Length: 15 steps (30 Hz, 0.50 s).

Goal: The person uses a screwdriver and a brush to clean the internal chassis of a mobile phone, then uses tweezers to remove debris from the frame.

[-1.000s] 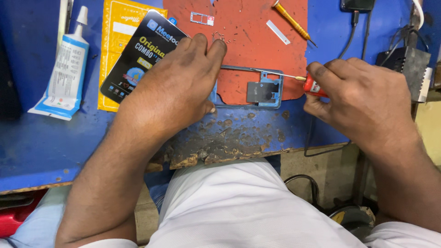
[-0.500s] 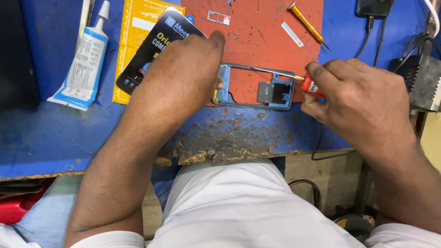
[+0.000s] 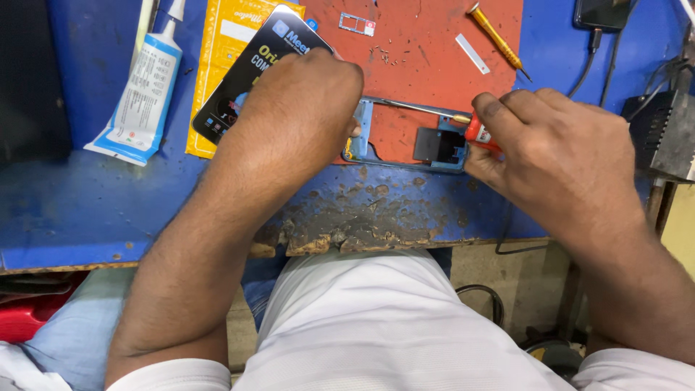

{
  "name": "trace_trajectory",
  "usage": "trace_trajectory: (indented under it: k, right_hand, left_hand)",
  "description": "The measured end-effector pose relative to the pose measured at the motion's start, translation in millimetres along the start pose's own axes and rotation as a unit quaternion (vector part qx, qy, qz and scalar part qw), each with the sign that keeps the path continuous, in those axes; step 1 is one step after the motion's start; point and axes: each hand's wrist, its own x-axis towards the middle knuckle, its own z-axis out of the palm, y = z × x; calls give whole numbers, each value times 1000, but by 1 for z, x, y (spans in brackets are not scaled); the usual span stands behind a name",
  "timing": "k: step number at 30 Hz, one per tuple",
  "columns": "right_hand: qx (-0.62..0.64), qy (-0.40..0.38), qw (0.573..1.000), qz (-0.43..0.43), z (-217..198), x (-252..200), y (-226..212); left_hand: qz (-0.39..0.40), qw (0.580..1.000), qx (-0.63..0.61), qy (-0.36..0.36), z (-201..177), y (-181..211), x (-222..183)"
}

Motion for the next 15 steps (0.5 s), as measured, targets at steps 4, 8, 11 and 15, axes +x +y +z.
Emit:
trace_trajectory:
  k: [4,8,11,15]
  right_hand:
    - [15,-3,1000,-4,-2,3,-2]
    - [6,1,1000,-11,-1,7,-4]
    - [5,1,1000,-16,-1,11,-6]
    - [21,10,1000,-21,-1,14,-8]
  left_hand:
    - [20,1000,0,19,3,-2,0]
    - [25,1000,-9,15,3,-2,0]
    - [19,1000,-5,7,3,-1,1]
    - [24,1000,-9,8,3,-1,0]
